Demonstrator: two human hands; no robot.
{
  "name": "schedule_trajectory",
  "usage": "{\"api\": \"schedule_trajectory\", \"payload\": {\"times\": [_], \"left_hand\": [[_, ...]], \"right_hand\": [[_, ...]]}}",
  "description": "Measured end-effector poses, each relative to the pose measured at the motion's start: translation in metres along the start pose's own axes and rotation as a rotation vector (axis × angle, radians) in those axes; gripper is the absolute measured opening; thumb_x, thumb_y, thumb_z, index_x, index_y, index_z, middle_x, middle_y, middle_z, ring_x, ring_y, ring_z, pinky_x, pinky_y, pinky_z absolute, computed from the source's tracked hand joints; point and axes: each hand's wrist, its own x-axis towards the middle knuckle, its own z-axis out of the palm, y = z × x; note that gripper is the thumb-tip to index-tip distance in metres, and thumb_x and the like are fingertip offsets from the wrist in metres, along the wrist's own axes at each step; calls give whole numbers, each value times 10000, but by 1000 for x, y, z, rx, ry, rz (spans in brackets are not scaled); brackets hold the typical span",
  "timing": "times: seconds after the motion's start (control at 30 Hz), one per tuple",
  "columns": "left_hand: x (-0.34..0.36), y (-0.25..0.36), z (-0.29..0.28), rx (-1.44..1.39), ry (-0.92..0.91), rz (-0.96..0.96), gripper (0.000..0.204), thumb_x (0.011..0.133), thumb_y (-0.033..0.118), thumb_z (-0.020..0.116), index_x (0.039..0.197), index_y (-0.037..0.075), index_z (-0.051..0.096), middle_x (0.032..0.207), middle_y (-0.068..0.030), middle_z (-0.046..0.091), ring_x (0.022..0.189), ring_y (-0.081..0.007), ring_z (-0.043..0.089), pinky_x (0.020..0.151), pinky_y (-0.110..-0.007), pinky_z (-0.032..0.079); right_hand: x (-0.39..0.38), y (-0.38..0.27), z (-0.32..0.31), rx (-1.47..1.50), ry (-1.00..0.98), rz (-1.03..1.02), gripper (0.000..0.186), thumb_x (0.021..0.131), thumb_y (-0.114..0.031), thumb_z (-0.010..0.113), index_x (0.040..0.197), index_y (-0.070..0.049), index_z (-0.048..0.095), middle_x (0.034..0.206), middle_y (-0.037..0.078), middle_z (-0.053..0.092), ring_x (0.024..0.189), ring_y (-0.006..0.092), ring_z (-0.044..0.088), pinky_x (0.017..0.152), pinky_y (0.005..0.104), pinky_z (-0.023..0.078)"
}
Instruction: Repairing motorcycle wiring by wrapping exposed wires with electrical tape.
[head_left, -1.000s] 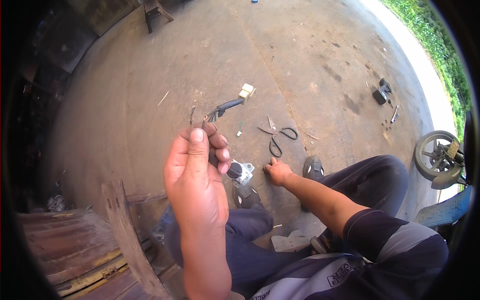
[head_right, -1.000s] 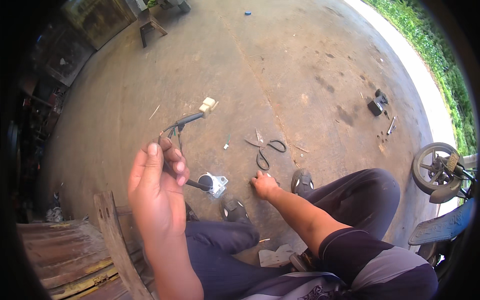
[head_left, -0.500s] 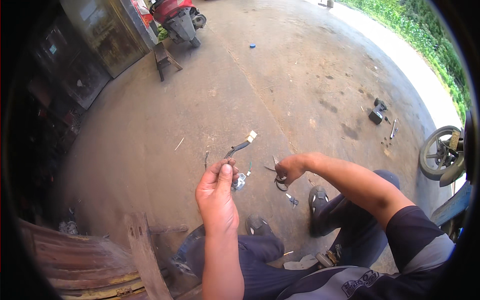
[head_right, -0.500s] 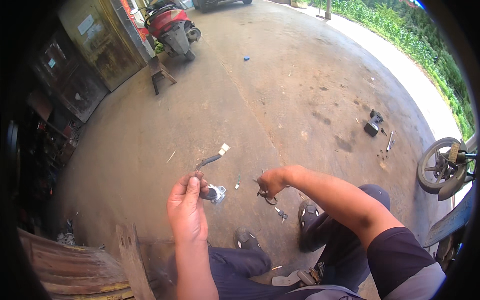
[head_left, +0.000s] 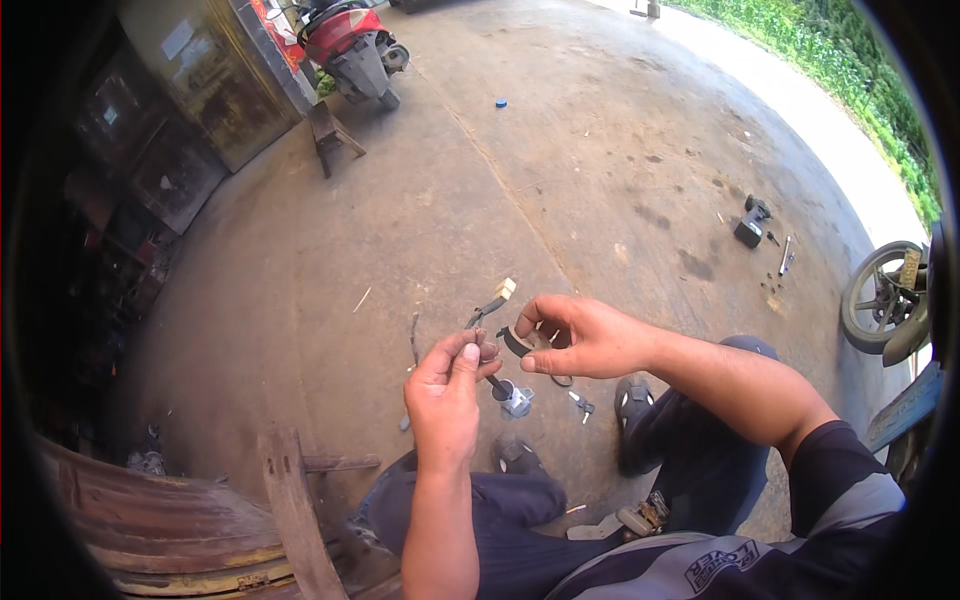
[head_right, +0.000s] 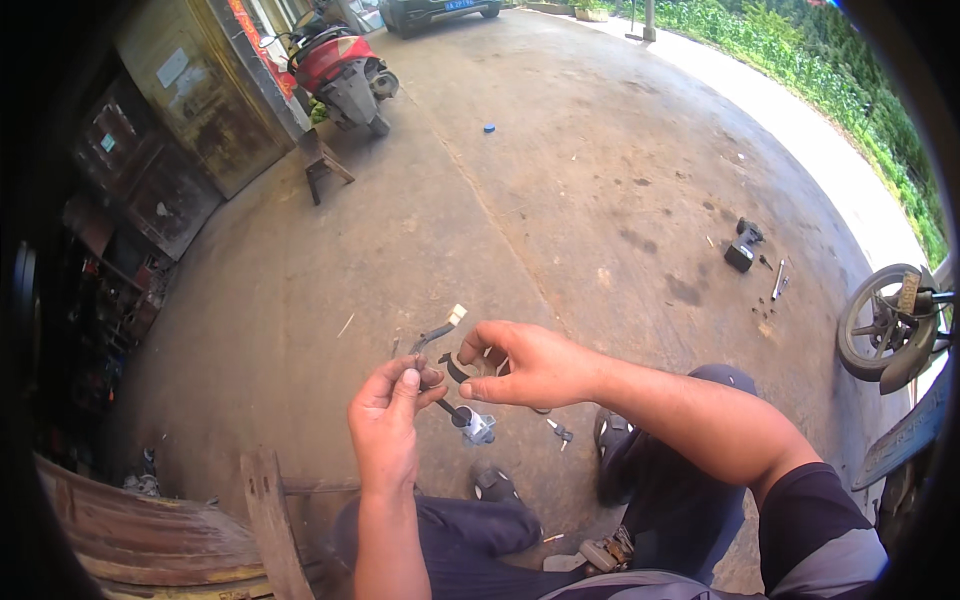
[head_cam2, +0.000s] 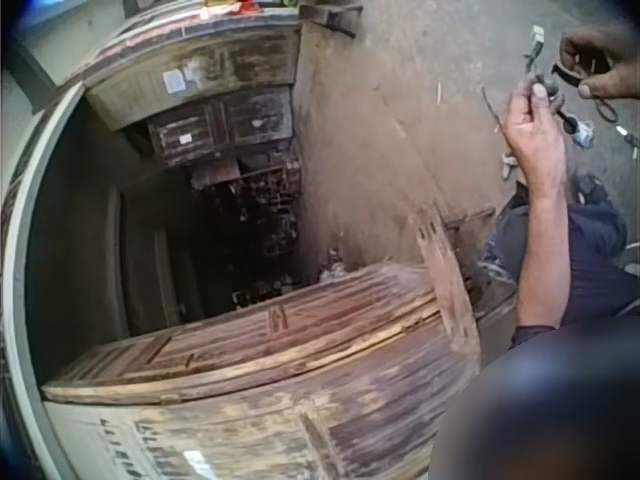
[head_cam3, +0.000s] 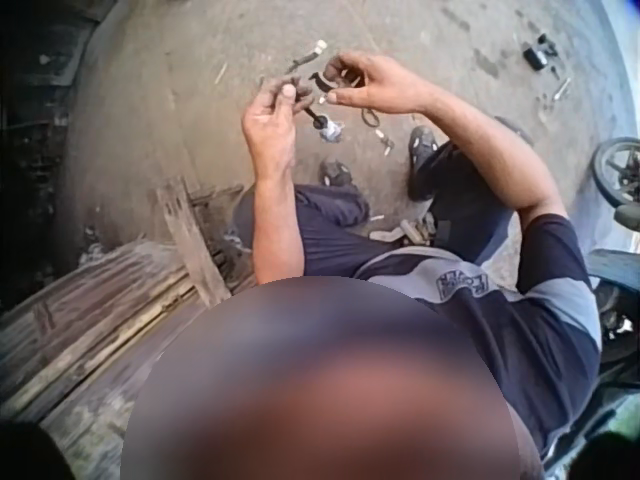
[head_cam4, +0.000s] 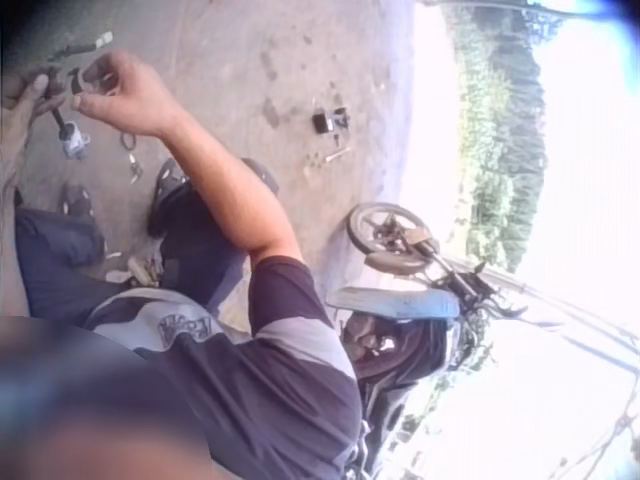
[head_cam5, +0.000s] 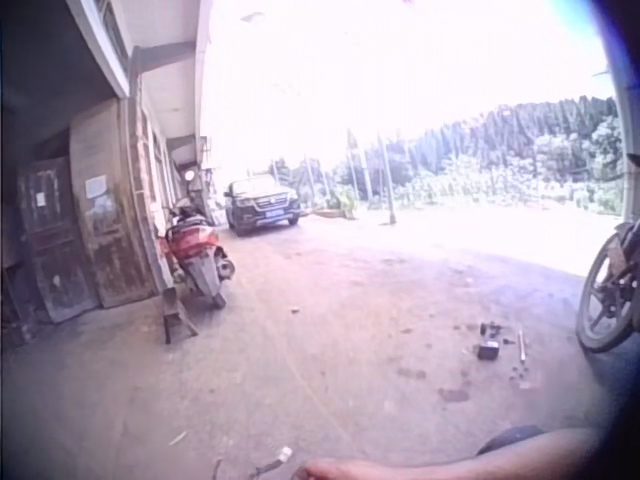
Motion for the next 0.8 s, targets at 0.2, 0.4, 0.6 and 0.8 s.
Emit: {"api": "schedule_trajectory", "payload": {"times": [0.2,0.4,0.6,0.8], "left_hand": [[-8,-3,11,160,4,26,148,1057,3,679,1172,-62,747,1110,-131,767,1010,-210,764,912,-373,652],[-11,-5,13,427,-35,212,127,1017,-39,725,1137,-51,768,1005,-78,789,948,-140,743,872,-294,606],[-9,-3,9,527,-51,313,131,995,-70,729,1116,-42,769,1015,-65,742,864,-116,711,795,-272,599],[-12,-2,9,439,-66,306,122,972,-82,747,1079,-26,762,1026,-64,734,851,-106,712,716,-254,590]], "right_hand": [[3,22,-1,121,-1,83,587,964,-462,812,1286,12,687,1201,209,750,1071,282,728,924,412,586],[-2,11,-2,219,-43,129,558,965,-418,818,1289,17,687,1100,165,762,975,204,711,855,376,564],[-4,9,-1,306,-60,84,508,980,-323,811,1331,13,661,967,83,709,929,133,665,807,323,550],[-7,7,-1,354,-99,82,531,979,-273,824,1376,22,633,1045,82,693,995,133,668,856,310,553]]}}
